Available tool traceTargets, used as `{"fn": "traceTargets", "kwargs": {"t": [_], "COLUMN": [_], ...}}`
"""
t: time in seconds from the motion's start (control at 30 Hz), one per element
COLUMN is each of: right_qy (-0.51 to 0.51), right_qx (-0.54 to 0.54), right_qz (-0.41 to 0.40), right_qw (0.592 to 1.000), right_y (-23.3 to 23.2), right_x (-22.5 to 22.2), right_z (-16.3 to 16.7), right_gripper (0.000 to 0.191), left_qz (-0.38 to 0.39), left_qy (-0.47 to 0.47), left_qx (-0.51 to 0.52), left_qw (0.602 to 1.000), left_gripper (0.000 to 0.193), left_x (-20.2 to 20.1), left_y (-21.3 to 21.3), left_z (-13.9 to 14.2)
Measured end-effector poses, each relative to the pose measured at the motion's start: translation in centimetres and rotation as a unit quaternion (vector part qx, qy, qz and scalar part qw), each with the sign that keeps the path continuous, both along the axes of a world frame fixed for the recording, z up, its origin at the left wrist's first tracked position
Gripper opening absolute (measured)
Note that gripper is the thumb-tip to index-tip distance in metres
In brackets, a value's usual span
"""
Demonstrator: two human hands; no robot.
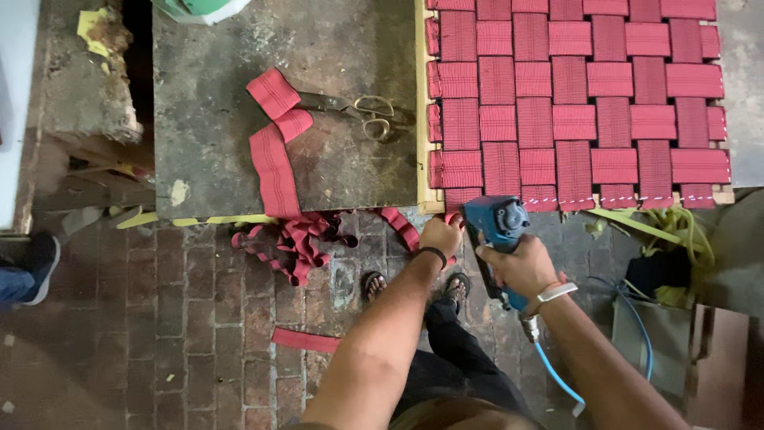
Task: The person weaves red webbing straps across a wooden frame, pulling and interlacing each strap through the existing weave and pressing the surface flat. They cut a strap with scissors and use a pneumatic nail gun to fasten strap ends to the frame.
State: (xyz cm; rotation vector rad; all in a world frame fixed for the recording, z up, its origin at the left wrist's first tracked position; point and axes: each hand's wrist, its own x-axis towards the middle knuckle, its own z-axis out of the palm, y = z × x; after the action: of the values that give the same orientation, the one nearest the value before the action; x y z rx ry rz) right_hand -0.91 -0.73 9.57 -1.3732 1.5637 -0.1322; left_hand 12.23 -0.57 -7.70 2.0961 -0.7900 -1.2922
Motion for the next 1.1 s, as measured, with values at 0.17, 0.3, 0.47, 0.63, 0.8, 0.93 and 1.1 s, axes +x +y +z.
{"fn": "traceTargets", "kwargs": {"t": [0.17,0.3,0.47,0.63,0.8,0.93,1.1], "right_qy": [0.028,0.136,0.086,0.002,-0.150,0.011,0.239], "right_qx": [0.009,-0.060,-0.022,-0.036,-0.066,-0.150,-0.273], "right_qz": [0.014,0.056,0.141,-0.026,-0.080,-0.001,0.074], "right_qw": [0.999,0.987,0.986,0.999,0.983,0.989,0.929], "right_y": [0.5,0.5,-0.1,0.2,-2.3,-8.6,-20.8], "right_x": [1.8,2.6,0.2,-5.8,-12.9,-17.5,-19.7], "right_z": [1.0,0.4,-1.0,-1.3,-0.9,-1.4,-3.2], "right_gripper": [0.022,0.026,0.040,0.030,0.031,0.051,0.072], "left_qz": [-0.014,-0.025,-0.023,0.053,-0.185,-0.155,-0.056], "left_qy": [-0.024,-0.041,-0.036,0.231,-0.101,-0.065,-0.083], "left_qx": [-0.026,-0.048,-0.079,-0.036,-0.048,-0.068,-0.189], "left_qw": [0.999,0.998,0.996,0.971,0.976,0.983,0.977], "left_gripper": [0.046,0.040,0.049,0.059,0.053,0.035,0.025], "left_x": [-0.2,-0.1,0.1,0.2,3.7,8.2,6.4], "left_y": [0.1,0.2,0.5,1.6,4.2,4.9,-3.3], "left_z": [-0.9,-1.1,0.3,1.2,2.2,6.6,13.4]}}
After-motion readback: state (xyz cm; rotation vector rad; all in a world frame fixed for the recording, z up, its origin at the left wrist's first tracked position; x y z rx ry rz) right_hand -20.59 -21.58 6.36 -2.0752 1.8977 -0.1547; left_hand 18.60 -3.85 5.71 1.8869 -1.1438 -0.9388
